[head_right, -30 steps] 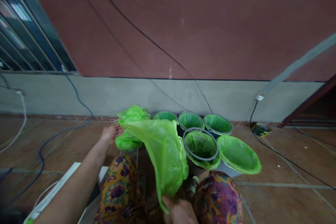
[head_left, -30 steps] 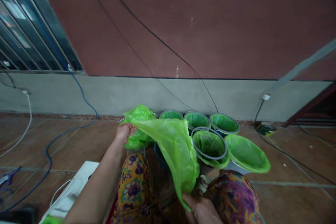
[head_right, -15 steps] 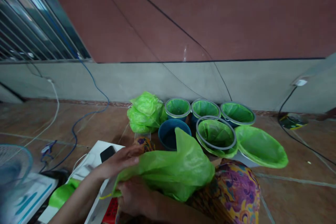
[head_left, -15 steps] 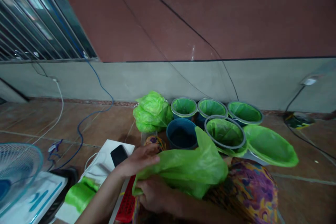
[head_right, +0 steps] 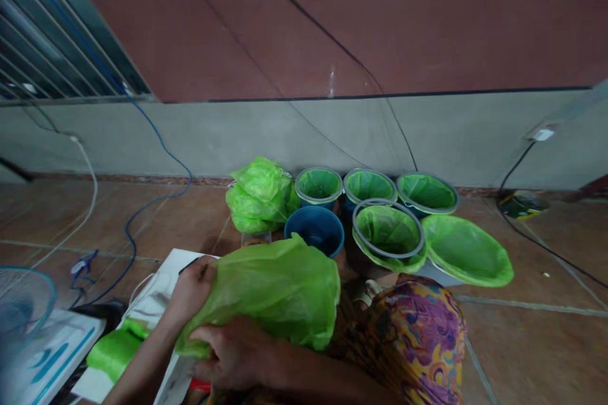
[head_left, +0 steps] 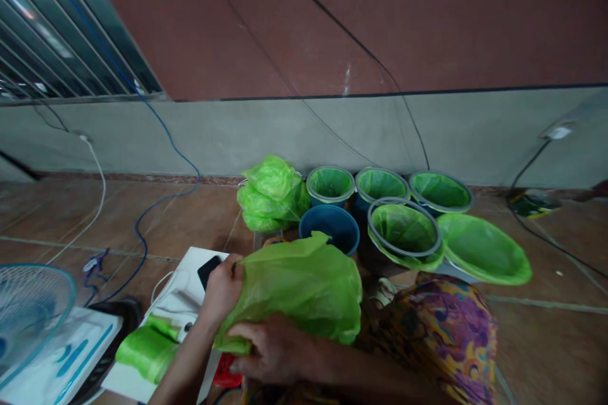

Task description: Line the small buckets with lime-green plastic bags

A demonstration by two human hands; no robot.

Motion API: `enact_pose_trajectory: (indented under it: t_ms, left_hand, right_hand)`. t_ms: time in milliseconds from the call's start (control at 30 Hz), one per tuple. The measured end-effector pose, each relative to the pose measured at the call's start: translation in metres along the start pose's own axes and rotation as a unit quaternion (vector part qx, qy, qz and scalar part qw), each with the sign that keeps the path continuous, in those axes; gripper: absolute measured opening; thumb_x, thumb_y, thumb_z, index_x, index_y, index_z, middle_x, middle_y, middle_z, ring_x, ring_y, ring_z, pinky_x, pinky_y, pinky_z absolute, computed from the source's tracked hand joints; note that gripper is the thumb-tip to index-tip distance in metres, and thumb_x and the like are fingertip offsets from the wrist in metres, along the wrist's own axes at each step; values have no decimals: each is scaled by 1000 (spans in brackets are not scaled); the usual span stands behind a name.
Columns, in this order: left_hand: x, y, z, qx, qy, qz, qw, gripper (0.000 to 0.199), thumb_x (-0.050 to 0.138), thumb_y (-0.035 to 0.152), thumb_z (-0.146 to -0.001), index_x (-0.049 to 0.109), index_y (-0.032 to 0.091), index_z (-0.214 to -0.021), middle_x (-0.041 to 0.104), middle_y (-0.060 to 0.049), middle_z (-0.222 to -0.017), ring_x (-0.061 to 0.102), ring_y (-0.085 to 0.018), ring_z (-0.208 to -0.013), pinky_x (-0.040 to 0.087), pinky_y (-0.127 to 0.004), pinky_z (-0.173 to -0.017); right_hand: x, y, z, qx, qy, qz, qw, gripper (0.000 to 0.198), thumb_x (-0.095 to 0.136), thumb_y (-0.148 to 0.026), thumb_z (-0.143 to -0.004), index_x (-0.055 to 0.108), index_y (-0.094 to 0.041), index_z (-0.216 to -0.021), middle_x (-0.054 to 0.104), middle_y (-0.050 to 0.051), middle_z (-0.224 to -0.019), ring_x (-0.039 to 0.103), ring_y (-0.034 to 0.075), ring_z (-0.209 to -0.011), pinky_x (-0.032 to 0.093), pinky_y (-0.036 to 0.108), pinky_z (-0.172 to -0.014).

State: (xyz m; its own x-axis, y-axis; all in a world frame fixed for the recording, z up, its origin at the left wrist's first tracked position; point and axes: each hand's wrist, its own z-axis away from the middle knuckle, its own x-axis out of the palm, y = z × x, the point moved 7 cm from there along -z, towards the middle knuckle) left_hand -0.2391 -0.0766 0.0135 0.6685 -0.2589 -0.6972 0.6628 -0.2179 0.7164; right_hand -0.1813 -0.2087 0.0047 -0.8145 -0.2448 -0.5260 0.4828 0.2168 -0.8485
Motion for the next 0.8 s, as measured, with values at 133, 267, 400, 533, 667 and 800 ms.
enact_pose_trajectory:
  t_ms: [133,267,400,533,667,800]
  left_hand:
    - [-16,-55,12,-60,62,4,996,21,49,38,-75,62,21,-78,66,-4,-71,60,-23,-69,42,-29,-65]
    - [-18,-87,28,-96,73,71,990,27,51,46,-72,58,20,-77,63,-2,-66,58,-21,-65,44,-28,-60]
    - [-21,-97,38,-146,89,131,977,30,55,45,-68,59,19,-80,63,-2,-67,56,-19,-62,45,-27,-57]
    - [-30,-106,45,-186,102,141,967,33,57,46,-65,60,18,-82,64,-2,-68,56,-19,-61,46,-28,-56]
    - [-44,-119,51,-206,118,134,962,31,57,43,-62,61,18,-79,63,-1,-65,55,-19,-58,46,-28,-54]
    - [-64,-129,57,-215,164,86,959,26,55,41,-62,61,18,-73,61,-1,-59,55,-19,-55,43,-27,-50]
  right_hand:
    - [-58,40,31,105,206,-82,969,35,45,-36,-92,61,-18,-118,69,2,-78,62,14,-66,46,23,-63]
    - [-108,110,59,281,340,23,897,35,42,-31,-93,58,-15,-119,70,8,-96,64,17,-75,47,29,-73]
    - [-104,170,61,394,211,113,887,34,52,-26,-87,58,-12,-117,65,16,-115,63,23,-102,45,32,-86]
    - [-71,196,56,406,115,70,904,29,59,-27,-84,63,-15,-110,68,13,-108,63,23,-104,46,31,-85]
    - [-55,200,50,412,119,57,901,20,61,-21,-78,68,-17,-97,71,10,-95,66,22,-93,47,29,-76]
    - [-63,209,53,436,138,80,886,18,57,-9,-72,70,-17,-83,72,11,-90,67,24,-91,47,29,-74]
